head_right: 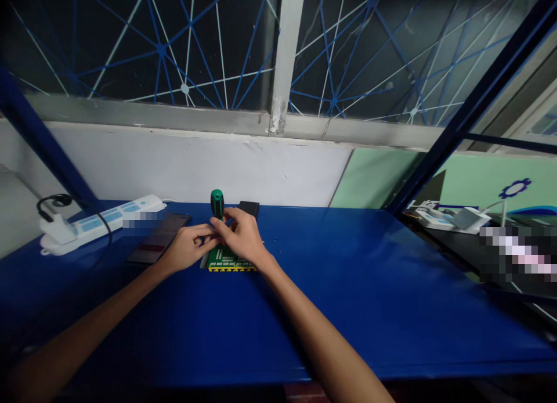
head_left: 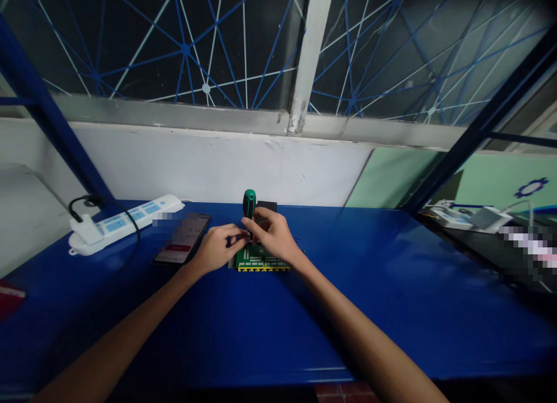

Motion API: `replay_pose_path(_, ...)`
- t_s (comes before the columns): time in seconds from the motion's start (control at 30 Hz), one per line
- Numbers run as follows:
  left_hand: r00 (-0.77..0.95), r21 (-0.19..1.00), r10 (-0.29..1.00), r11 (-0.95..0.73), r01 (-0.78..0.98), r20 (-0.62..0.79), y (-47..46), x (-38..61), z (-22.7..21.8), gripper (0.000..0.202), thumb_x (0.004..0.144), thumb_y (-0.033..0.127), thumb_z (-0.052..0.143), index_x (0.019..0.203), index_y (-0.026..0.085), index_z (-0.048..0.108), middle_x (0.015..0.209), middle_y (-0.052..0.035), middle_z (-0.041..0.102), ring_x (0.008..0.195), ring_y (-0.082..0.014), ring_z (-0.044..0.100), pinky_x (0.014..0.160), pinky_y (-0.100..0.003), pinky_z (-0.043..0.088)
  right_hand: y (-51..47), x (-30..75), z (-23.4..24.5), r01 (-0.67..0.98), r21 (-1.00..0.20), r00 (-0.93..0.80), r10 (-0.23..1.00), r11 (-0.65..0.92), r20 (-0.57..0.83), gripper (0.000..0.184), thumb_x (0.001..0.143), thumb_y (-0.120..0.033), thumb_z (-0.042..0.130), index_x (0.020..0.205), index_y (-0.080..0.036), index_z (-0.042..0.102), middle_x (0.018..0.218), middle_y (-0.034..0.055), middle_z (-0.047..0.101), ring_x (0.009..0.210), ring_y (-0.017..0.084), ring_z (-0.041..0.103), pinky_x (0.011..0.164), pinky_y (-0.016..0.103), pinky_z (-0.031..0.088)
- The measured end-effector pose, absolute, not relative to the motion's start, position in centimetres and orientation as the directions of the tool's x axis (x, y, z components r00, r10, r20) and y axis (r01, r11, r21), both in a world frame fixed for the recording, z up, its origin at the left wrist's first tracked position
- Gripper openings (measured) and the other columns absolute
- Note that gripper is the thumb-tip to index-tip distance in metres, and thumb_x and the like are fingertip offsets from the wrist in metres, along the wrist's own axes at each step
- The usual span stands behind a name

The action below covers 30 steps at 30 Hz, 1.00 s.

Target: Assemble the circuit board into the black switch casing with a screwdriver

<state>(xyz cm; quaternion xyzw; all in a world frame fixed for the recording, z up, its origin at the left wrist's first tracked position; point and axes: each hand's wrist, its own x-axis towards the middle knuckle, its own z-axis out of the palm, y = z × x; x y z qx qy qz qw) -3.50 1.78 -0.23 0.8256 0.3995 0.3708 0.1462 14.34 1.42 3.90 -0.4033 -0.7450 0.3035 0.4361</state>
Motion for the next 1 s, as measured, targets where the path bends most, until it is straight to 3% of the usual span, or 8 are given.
replay_pose_path(0.23, 0.399, 0.554, 0.766, -0.642, 0.530, 0.505, 1.7, -3.3, 0.0, 0.020, 0.085, 0.025, 0.056, 0.082, 0.016, 0.073, 0.070, -0.0015, 0.062, 0.051, -0.0091, 0.042, 0.048, -0.023, 0.031, 1.3, 14.4, 4.1, 0.315, -0.813, -0.289, 0.865, 0.490, 0.410, 0.024, 0.087, -0.044, 0.054, 0.083, -0.020, 0.055, 0.072, -0.0011, 0.055, 0.051, 0.010, 0.052, 0.050, 0.026, 0.040)
replay_pose_path(0.57, 0.377, 0.561, 0.776, -0.627, 0.541, 0.505, 1.7, -3.4, 0.0, 0.018, 0.083, 0.026, 0.059, 0.079, 0.016, 0.073, 0.068, -0.0008, 0.061, 0.053, -0.0097, 0.045, 0.050, -0.022, 0.033, 1.3, 14.3, 3.8, 0.304, -0.823, -0.302, 0.867, 0.481, 0.395, 0.029, 0.088, -0.046, 0.054, 0.097, -0.019, 0.060, 0.071, 0.0003, 0.061, 0.051, 0.012, 0.056, 0.050, 0.027, 0.041)
replay_pose_path(0.73, 0.452, 0.537, 0.763, -0.647, 0.542, 0.463, 2.0, -3.8, 0.0, 0.021, 0.085, 0.024, 0.054, 0.088, 0.017, 0.074, 0.067, -0.0003, 0.058, 0.053, -0.0093, 0.044, 0.048, -0.021, 0.031, 1.3, 14.3, 3.7, 0.259, -0.849, -0.293, 0.875, 0.461, 0.386, 0.032, 0.088, -0.047, 0.054, 0.101, -0.019, 0.060, 0.074, 0.0017, 0.063, 0.052, 0.013, 0.059, 0.048, 0.027, 0.042)
replay_pose_path(1.0, 0.529, 0.564, 0.750, -0.654, 0.505, 0.396, 2.4, -4.5, -0.2, 0.027, 0.079, 0.017, 0.056, 0.099, 0.020, 0.074, 0.089, -0.0039, 0.068, 0.068, -0.0132, 0.057, 0.062, -0.024, 0.043, 1.4, 14.4, 3.9, 0.221, -0.862, -0.278, 0.877, 0.455, 0.392, 0.030, 0.087, -0.046, 0.055, 0.097, -0.018, 0.060, 0.076, 0.0015, 0.061, 0.052, 0.013, 0.060, 0.048, 0.027, 0.044)
